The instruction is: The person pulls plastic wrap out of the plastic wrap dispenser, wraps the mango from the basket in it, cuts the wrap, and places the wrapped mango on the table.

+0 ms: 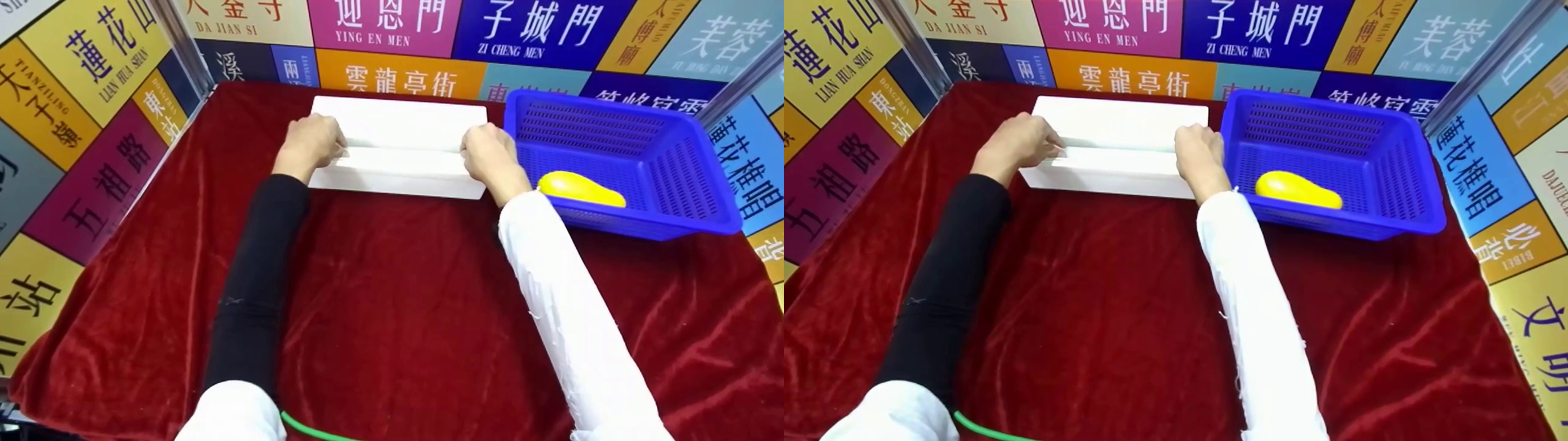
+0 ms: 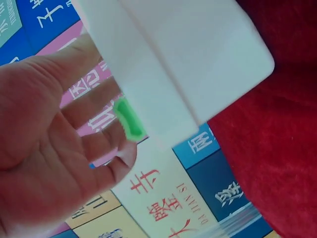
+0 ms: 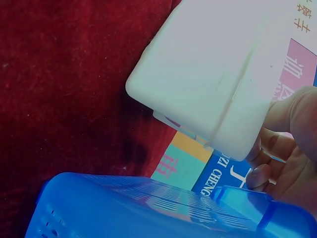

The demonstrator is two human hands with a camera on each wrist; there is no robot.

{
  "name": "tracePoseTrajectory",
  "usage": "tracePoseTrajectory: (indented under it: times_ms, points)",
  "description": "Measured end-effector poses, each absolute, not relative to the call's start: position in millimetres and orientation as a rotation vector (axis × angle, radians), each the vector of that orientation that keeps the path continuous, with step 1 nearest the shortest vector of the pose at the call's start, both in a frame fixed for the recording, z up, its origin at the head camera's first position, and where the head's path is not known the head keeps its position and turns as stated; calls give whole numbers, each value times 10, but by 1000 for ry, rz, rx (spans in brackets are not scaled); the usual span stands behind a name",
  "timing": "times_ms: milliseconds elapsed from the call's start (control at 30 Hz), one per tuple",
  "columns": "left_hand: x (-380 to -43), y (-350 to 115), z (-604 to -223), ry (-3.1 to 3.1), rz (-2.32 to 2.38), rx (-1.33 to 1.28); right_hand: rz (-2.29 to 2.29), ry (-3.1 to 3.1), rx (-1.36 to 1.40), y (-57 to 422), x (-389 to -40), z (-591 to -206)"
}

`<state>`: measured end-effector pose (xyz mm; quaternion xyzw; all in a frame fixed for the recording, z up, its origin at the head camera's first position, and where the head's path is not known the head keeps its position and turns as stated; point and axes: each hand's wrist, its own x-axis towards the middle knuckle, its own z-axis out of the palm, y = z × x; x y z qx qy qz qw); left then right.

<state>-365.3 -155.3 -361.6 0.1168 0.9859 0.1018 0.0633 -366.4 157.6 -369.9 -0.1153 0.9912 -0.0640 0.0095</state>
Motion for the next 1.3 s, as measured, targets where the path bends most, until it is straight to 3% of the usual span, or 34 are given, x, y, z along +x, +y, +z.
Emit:
tracePoseTrajectory:
  times_ms: [233, 1300]
  points:
    - [-3649, -1510, -3713, 3080, 394, 513, -134, 3090, -349, 1535, -3668, -3697]
    - [-3520, -1521, -3701, 3102, 317, 588, 59, 3035, -424, 1557, -3680, -3736]
